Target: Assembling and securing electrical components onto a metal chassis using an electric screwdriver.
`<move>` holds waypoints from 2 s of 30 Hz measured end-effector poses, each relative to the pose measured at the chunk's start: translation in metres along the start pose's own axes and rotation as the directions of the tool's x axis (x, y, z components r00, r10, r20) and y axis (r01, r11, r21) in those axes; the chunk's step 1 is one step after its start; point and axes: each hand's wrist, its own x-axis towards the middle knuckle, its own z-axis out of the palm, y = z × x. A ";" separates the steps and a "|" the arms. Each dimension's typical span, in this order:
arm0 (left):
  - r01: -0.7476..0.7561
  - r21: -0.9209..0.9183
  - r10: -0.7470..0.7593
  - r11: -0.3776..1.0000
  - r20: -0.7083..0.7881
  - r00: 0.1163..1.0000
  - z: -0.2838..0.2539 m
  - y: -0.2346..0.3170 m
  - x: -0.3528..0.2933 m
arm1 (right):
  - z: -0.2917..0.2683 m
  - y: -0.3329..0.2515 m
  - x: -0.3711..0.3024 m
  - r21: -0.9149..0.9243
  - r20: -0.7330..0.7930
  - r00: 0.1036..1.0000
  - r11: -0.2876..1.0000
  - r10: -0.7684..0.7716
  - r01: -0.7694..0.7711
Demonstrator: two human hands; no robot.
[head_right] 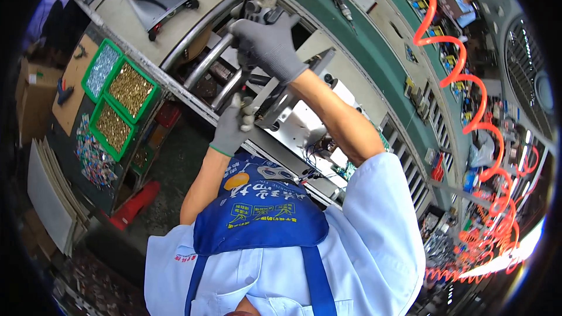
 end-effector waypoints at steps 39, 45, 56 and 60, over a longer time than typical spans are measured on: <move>0.218 -0.263 -0.301 0.940 -0.334 0.893 -0.026 -0.062 0.006 | -0.073 0.122 0.156 -0.966 0.105 0.941 0.257 0.321 0.020; 0.206 -0.334 -0.319 0.920 -0.333 0.887 -0.025 -0.060 0.004 | -0.081 0.129 0.161 -0.949 0.140 0.954 0.310 0.265 0.053; 0.203 -0.320 -0.313 0.925 -0.342 0.886 -0.023 -0.058 0.004 | -0.085 0.140 0.171 -0.984 0.008 0.911 0.167 0.412 -0.067; 0.211 -0.318 -0.319 0.924 -0.340 0.885 -0.021 -0.057 0.003 | -0.086 0.149 0.169 -0.959 -0.008 0.875 0.245 0.485 -0.144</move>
